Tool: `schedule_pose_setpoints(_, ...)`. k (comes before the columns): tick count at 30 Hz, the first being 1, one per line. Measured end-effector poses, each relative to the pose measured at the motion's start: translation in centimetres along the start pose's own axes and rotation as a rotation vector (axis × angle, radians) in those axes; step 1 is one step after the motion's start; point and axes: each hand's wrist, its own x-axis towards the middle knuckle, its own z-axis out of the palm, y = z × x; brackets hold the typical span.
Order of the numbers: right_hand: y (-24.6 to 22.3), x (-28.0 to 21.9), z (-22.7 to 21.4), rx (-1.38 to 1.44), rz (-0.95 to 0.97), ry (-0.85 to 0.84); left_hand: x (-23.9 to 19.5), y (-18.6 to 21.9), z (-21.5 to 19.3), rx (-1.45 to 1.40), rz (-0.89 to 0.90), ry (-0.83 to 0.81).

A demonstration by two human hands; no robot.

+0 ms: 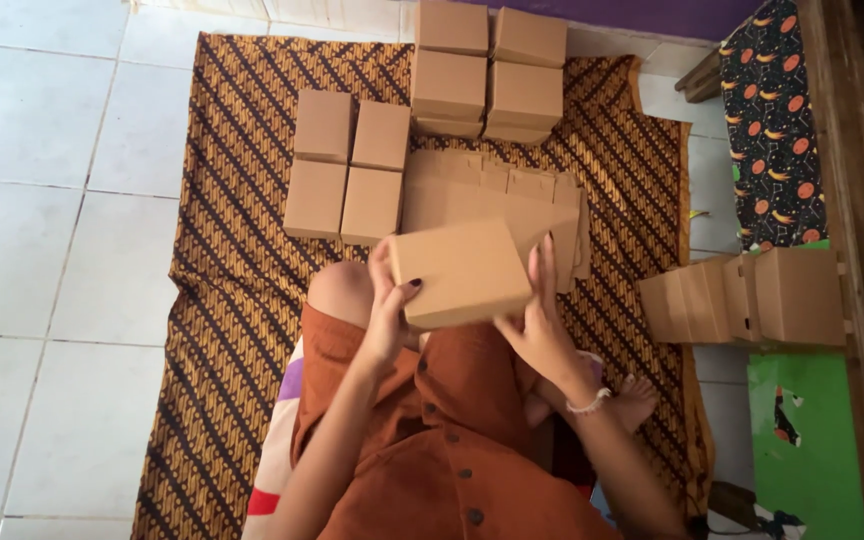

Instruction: Folding flat cardboard templates into small boxes.

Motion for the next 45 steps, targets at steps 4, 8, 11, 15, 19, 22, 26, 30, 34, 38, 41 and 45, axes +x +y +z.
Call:
schedule_pose_setpoints(4,1.6,-1.1,3.6,0.848,0.589,0.156,-0.2,-3.7,-0.4,0.034,0.382,0.259)
schedule_pose_setpoints(8,-5.2,2.2,3.1,1.273,1.047,0.288,-2.3,-4.6,1.9,0.368,0.613,0.338)
schedule_pose_setpoints(11,-2.1,1.4,6.5,1.191,1.077,0.306,-2.8,-6.3,2.8,0.301,0.626,0.305)
schedule_pose_setpoints(15,-6.3,6.4,3.4,1.042,1.077,0.250,-3.1,-4.0,0.6,0.585,0.565,0.388)
schedule_pose_setpoints(19,2.3,7.4,9.2,0.642,1.010,0.011,-2.9,-5.7,-5.8,1.375,0.307,0.504)
schedule_pose_setpoints(22,4.8,10.5,15.0,0.842,0.849,0.244,-2.4,-8.0,-9.1,1.762,0.260,0.503)
schedule_pose_setpoints(26,7.3,15.3,21.3,0.648,0.775,0.296,-0.6,-9.2,-8.7,1.922,0.248,0.492)
schedule_pose_setpoints(30,12.0,17.5,30.9,0.477,0.760,0.312,-0.1,-9.9,-9.0,1.920,0.337,0.510)
schedule_pose_setpoints(34,14.3,19.0,36.2,0.492,0.820,0.352,0.5,-10.0,-9.1,1.932,0.267,0.500)
schedule_pose_setpoints(38,12.6,19.9,37.9,0.528,0.909,0.328,1.1,-10.6,-9.4,1.906,0.270,0.474)
schedule_pose_setpoints(41,11.6,21.0,38.9,0.523,0.864,0.316,1.5,-10.8,-9.6,1.910,0.065,0.372)
schedule_pose_setpoints(45,11.4,22.0,40.4,0.487,0.834,0.323,1.9,-10.6,-10.0,1.900,-0.133,0.247)
